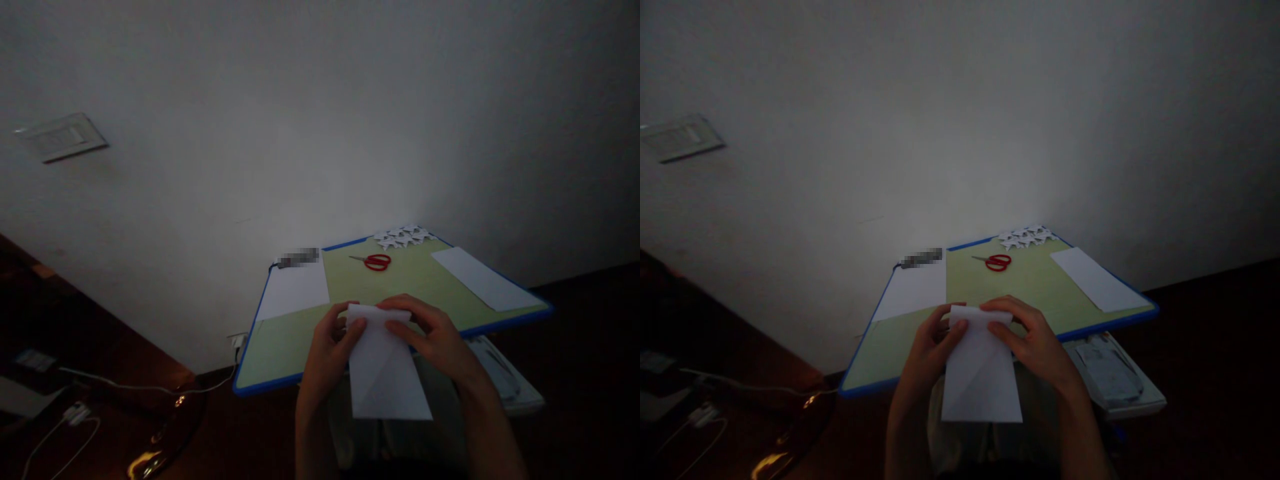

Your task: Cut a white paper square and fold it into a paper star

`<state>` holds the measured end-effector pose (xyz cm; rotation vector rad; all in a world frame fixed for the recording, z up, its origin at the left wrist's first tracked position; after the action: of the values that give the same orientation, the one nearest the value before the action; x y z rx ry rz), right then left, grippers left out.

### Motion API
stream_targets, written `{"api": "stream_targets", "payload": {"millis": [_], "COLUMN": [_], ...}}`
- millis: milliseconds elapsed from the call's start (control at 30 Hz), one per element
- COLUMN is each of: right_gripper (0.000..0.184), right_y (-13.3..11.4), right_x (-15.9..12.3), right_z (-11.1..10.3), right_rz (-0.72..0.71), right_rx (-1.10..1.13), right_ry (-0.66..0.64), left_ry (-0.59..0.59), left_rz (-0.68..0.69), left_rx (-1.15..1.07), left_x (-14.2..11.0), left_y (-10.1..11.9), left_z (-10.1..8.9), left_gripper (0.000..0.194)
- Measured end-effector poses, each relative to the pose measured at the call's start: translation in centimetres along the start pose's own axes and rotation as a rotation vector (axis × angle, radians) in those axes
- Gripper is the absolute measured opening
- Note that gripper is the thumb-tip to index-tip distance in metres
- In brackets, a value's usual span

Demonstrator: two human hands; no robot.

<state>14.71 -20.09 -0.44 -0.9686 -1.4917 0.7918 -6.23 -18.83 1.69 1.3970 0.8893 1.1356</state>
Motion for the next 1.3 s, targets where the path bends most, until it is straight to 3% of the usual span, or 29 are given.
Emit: {"api": "stream_targets", "payload": {"millis": [167,267,467,600,700,867,967,1100,1300], "right_gripper": [0.015,0.012,0.051,0.033,0.032,0.028,0.026,0.027,0.027], "right_y": [-0.2,-0.5,-1.1,-1.2,-1.3,-1.9,-2.5,-3.7,-5.0], "right_x": [-0.1,-0.3,-0.7,-0.4,-0.3,-0.9,-1.3,-1.4,-1.5], "right_z": [0.1,0.3,1.1,1.6,1.6,1.1,1.3,1.8,2.0], "right_rz": [0.031,0.034,-0.002,-0.082,-0.086,-0.145,-0.179,-0.288,-0.388], "right_rx": [-0.001,-0.029,-0.137,-0.179,-0.178,-0.149,-0.08,-0.018,-0.084], "right_ry": [-0.035,-0.035,-0.083,-0.042,0.0,0.187,0.209,0.177,0.23], "left_ry": [-0.051,-0.018,0.033,0.017,-0.021,-0.154,-0.085,0.009,0.008], "left_rz": [0.041,0.085,0.138,0.147,0.163,0.334,0.438,0.586,0.651], "left_rx": [0.018,0.035,0.151,0.137,-0.013,-0.239,-0.18,-0.131,-0.103], "left_x": [-0.1,-0.2,-0.2,-0.5,-0.9,-1.5,-1.4,-1.1,-1.2], "left_y": [0.3,0.6,0.4,0.6,1.0,1.4,1.7,1.9,2.1], "left_z": [0.2,0.5,0.8,1.0,1.1,1.4,1.7,2.1,2.0], "left_gripper": [0.037,0.034,0.038,0.039,0.044,0.031,0.02,0.019,0.019]}}
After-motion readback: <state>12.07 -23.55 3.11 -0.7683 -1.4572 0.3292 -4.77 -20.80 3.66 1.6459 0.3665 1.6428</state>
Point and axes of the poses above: each hand's wrist, its own x-axis towards the middle knuckle, its own z-axis out of the palm, y = z × x, the point moved 1 cm from there along x, towards the middle knuckle, and after that the axes turned 4 degrees about z, right-handed, at the moved point
